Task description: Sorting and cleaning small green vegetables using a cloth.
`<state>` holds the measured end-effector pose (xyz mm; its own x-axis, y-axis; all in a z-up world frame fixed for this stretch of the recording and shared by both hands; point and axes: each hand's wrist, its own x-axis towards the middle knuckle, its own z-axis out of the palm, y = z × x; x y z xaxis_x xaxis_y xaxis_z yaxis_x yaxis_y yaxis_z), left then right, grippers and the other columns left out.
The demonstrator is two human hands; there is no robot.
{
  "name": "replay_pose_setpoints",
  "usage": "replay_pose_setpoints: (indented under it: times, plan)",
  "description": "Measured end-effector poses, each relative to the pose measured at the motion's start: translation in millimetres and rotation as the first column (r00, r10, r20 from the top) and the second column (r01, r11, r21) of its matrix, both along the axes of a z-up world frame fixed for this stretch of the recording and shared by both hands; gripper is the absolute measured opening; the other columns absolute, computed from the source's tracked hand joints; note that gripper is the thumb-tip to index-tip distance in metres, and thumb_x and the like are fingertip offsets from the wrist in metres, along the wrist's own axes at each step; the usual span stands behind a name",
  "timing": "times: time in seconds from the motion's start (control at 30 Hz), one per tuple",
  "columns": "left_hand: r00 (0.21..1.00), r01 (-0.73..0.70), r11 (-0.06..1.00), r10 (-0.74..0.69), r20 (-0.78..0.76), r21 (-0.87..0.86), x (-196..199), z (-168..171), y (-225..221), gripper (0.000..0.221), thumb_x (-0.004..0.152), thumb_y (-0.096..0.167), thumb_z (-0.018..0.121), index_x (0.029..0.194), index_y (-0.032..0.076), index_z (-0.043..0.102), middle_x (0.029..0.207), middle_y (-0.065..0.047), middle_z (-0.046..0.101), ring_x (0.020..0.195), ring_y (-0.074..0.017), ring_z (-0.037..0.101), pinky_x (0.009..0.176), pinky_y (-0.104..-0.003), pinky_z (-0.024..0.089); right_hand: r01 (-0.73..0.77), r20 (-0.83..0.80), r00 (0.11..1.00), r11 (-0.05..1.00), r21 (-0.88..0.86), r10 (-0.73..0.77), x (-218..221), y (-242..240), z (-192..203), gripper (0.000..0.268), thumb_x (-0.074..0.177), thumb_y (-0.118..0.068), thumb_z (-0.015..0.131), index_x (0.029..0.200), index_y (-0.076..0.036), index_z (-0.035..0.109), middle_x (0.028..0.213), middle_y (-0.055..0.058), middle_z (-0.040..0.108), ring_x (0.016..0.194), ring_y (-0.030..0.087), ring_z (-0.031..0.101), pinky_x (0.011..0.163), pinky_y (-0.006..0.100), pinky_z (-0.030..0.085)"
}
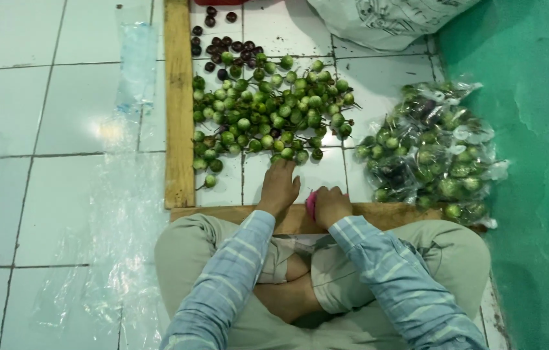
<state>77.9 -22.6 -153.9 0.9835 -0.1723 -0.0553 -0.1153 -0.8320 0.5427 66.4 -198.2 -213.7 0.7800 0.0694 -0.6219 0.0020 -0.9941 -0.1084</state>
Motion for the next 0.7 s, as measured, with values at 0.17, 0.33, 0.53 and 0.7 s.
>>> replay_pose_setpoints:
  times: [0.17,0.33,0.53,0.7]
  plan:
    - [0.984,0.02,0.996,-0.035,0.175,0.092,8.5,2.8,-19.3,0.042,0.093,0.011,0.066,0.133,0.004,0.058,0.125,-0.021,0.055,0.115,-0.0401,0.058,0.094,-0.05,0.049,-0.084,-0.038,0.996,0.996,0.015,0.084,-4.7,14.5,66.6,0.043,0.092,-0.013,0.059,0.131,0.003,0.057,0.122,0.027,0.056,0.11,0.053,0.066,0.087,0.061,0.057]
    - [0.973,0.079,0.966,-0.129,0.194,0.245,21.9,-31.1,-25.5,0.05,0.094,0.012,0.067,0.142,0.007,0.053,0.133,-0.021,0.052,0.119,-0.0378,0.056,0.094,-0.046,0.047,-0.149,-0.092,0.985,0.989,-0.003,0.148,-4.5,19.2,77.9,0.05,0.091,-0.014,0.06,0.138,0.002,0.055,0.125,0.024,0.055,0.111,0.051,0.066,0.085,0.065,0.055]
    - [0.943,0.025,0.933,-0.141,0.301,0.358,35.9,-69.1,-24.2,0.034,0.093,0.012,0.065,0.125,0.009,0.053,0.111,-0.01,0.05,0.099,-0.028,0.056,0.079,-0.04,0.044,-0.16,-0.122,0.979,0.987,0.031,0.163,-3.3,19.5,110.3,0.052,0.09,-0.015,0.06,0.138,0.003,0.054,0.126,0.027,0.058,0.112,0.047,0.067,0.087,0.061,0.056]
    - [0.916,0.073,0.869,-0.253,0.313,0.49,42.0,-96.7,-21.6,0.041,0.084,0.017,0.078,0.113,0.014,0.05,0.105,-0.004,0.054,0.091,-0.0229,0.061,0.079,-0.039,0.046,-0.143,-0.147,0.976,0.982,0.125,0.161,-5.6,18.9,145.0,0.054,0.089,-0.014,0.057,0.139,0.004,0.054,0.126,0.03,0.061,0.113,0.047,0.067,0.09,0.06,0.055]
